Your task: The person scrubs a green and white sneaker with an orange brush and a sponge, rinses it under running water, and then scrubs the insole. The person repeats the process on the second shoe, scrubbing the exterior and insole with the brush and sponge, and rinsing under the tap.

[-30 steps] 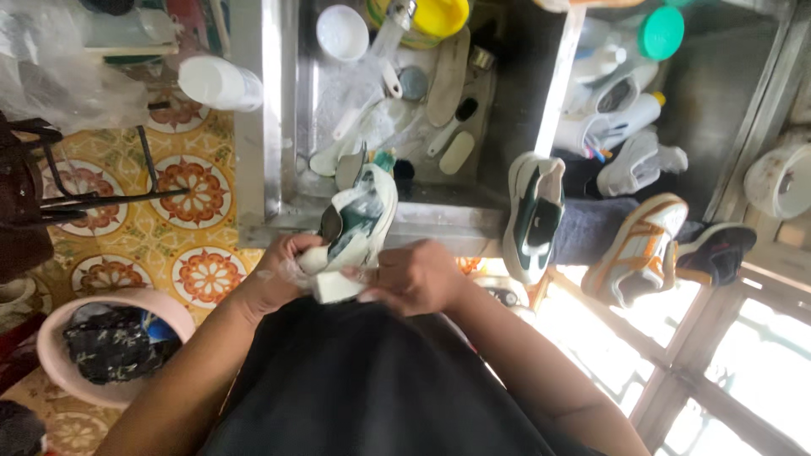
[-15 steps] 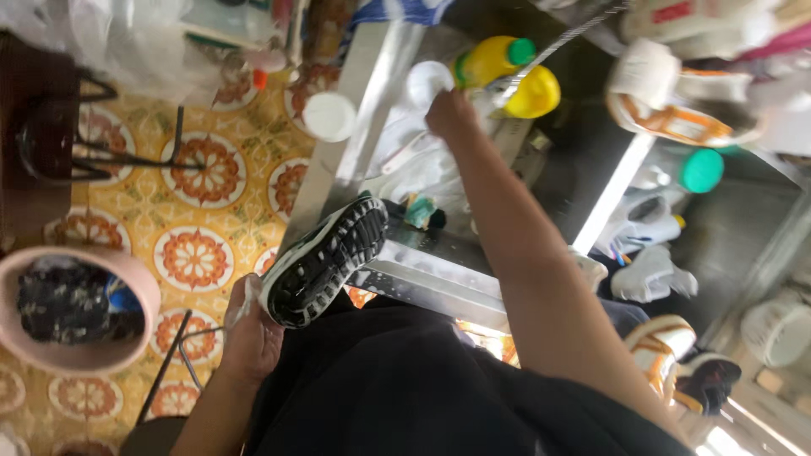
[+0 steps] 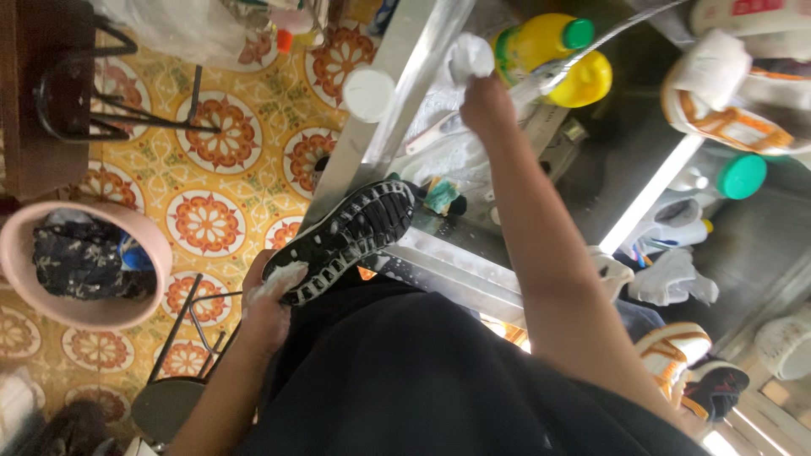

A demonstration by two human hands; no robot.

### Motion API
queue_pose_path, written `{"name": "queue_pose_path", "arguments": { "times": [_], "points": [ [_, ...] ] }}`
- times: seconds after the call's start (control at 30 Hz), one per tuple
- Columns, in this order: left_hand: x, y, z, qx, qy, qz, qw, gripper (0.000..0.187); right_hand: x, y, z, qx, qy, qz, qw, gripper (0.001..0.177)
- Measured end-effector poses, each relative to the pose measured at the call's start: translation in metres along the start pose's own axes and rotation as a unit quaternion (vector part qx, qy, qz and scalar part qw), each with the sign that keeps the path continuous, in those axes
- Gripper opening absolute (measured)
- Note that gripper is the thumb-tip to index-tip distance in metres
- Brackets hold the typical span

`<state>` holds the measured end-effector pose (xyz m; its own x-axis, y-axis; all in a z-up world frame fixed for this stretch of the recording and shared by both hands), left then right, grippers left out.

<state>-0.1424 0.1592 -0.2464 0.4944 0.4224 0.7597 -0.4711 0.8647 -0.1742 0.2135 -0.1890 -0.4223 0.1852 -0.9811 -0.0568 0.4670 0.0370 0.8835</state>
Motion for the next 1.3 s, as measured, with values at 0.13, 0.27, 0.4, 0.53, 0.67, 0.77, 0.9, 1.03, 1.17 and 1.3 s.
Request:
{"name": "queue_pose_path", "arguments": {
  "times": [0.13, 0.27, 0.4, 0.53, 0.67, 0.77, 0.9, 1.03, 1.17, 1.3],
  "points": [
    [-0.011, 0.008, -0.010, -0.017, 0.063, -0.012, 0.998, 0.044, -0.006, 0.021, 0.155, 0.138, 0.069, -0.212, 0.965, 0.028],
    [-0.023, -0.009, -0.010, 0.014, 0.192, 0.136, 0.972, 0.040, -0.022, 0.012, 0.276, 0.079, 0.053, -0.330, 0.939, 0.048],
    [-0.019, -0.026, -0.020, -0.078, 0.209, 0.040, 0.974, 0.031, -0.067, 0.015, 0.322, 0.043, -0.100, -0.289, 0.951, 0.043],
    [-0.010, -0.034, -0.019, -0.046, 0.229, -0.007, 0.972, 0.033, -0.095, 0.034, 0.323, 0.143, -0.035, -0.253, 0.956, 0.024],
    [-0.001, -0.036, -0.017, 0.008, 0.270, -0.037, 0.962, 0.035, -0.093, 0.038, 0.315, 0.118, -0.042, -0.241, 0.963, 0.022],
    [-0.007, -0.036, -0.014, -0.050, 0.241, -0.037, 0.969, 0.036, -0.084, 0.033, 0.313, 0.062, -0.098, -0.221, 0.968, 0.017],
    [-0.018, -0.026, -0.017, -0.041, 0.240, -0.121, 0.962, 0.036, -0.085, 0.032, 0.317, 0.080, 0.052, -0.300, 0.949, 0.041],
    [-0.020, -0.021, -0.023, -0.193, 0.091, -0.215, 0.953, 0.038, -0.073, 0.023, 0.315, 0.051, -0.070, -0.234, 0.968, 0.018],
    [-0.029, -0.018, -0.017, -0.186, 0.073, -0.389, 0.899, 0.031, -0.065, 0.019, 0.320, 0.005, -0.124, -0.218, 0.968, 0.031],
    [-0.035, -0.016, -0.018, -0.248, -0.103, -0.359, 0.894, 0.030, -0.084, 0.031, 0.336, 0.168, 0.060, -0.284, 0.942, 0.032]
  ]
}}
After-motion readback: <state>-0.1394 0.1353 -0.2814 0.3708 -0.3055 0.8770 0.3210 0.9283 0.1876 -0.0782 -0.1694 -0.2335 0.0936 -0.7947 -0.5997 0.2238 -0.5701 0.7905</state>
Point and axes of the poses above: each hand's wrist, its own z-axis away from the middle knuckle, its own y-axis out of the back of the hand, x = y × z, the point moved 2 cm from there along -z, towards the middle knuckle, and after that the axes turned 10 degrees about z, right-handed, at the moved point
